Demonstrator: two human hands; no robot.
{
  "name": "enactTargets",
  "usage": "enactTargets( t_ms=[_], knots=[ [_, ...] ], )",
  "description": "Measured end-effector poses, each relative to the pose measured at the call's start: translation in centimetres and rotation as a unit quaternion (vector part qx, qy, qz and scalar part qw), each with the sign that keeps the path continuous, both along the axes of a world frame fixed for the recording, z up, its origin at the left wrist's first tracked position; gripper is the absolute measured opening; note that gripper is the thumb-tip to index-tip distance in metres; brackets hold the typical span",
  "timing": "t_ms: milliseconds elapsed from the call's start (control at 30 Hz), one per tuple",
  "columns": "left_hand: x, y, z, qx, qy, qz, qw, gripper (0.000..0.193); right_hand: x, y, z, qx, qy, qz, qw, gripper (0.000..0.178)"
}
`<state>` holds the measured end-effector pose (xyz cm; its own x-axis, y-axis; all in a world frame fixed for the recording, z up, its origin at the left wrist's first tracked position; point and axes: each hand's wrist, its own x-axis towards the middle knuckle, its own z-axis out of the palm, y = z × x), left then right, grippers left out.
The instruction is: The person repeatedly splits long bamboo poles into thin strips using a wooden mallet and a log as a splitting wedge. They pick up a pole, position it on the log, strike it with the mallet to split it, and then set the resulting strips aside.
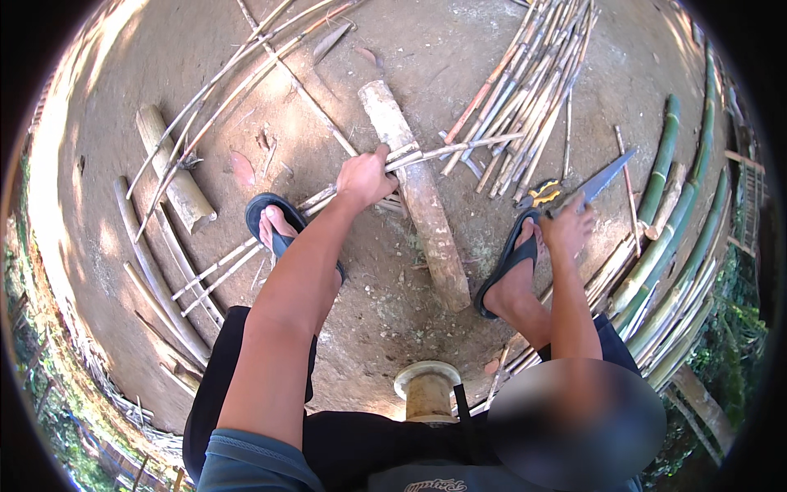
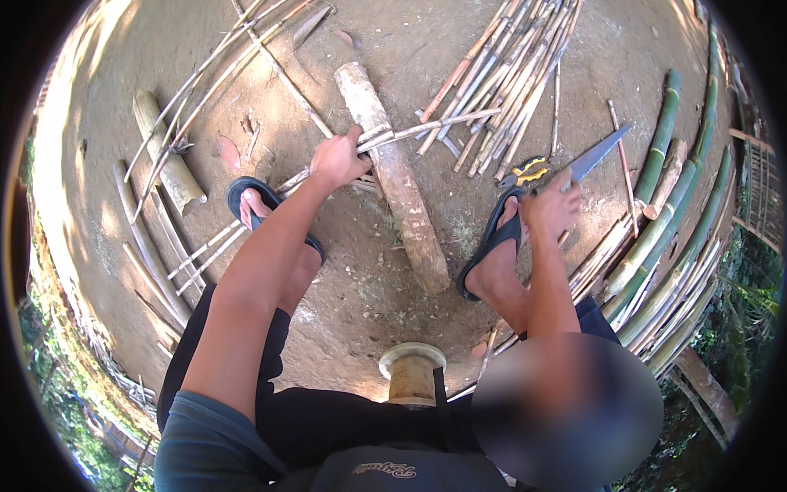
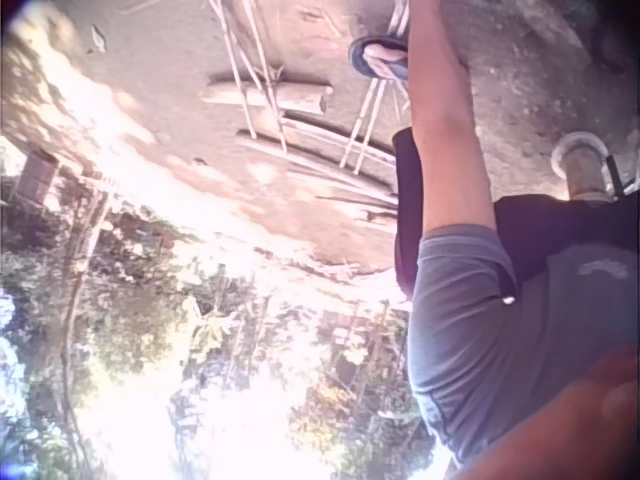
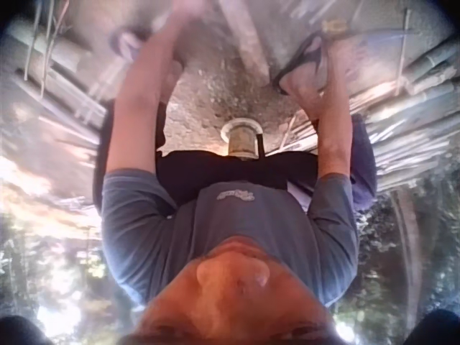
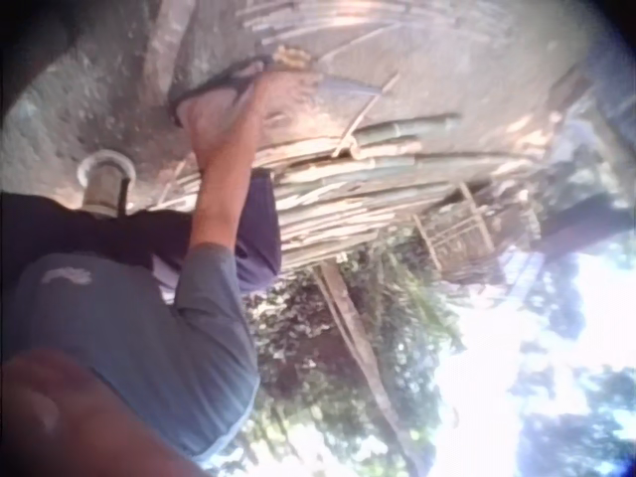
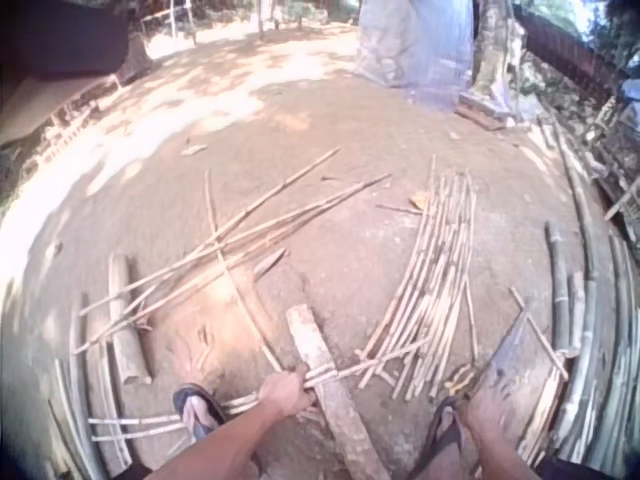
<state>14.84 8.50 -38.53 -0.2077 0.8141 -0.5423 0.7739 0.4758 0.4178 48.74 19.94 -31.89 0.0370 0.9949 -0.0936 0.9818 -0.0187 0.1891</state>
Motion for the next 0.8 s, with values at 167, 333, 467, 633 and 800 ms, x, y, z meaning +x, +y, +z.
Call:
enactTargets(
  t_ms=[167, 333, 467, 633, 800],
  knots=[
    [0.6, 0.3, 0.7, 0.010, -0.006, -0.005, 1.000, 0.065, -10.4, 1.9, -1.9, -0.050, 0.188, 0.423, 0.885, 0.058],
    [0.1, 0.5, 0.3, -0.006, -0.052, 0.055, 0.997, 0.083, -14.1, 3.0, -2.3, -0.274, 0.037, 0.474, 0.836, 0.030],
    [-1.8, 1.3, 0.5, 0.043, -0.072, 0.084, 0.993, 0.070, -13.6, 0.6, 0.6, -0.321, 0.100, 0.391, 0.857, 0.031],
    [-5.3, 5.9, 2.9, 0.013, -0.014, 0.130, 0.991, 0.077, -9.7, -7.4, 2.2, -0.328, 0.245, 0.156, 0.899, 0.032],
    [-10.9, 7.3, 6.9, 0.134, 0.136, 0.099, 0.977, 0.062, -2.8, -9.4, 6.6, -0.234, 0.364, -0.011, 0.901, 0.029]
  ],
)
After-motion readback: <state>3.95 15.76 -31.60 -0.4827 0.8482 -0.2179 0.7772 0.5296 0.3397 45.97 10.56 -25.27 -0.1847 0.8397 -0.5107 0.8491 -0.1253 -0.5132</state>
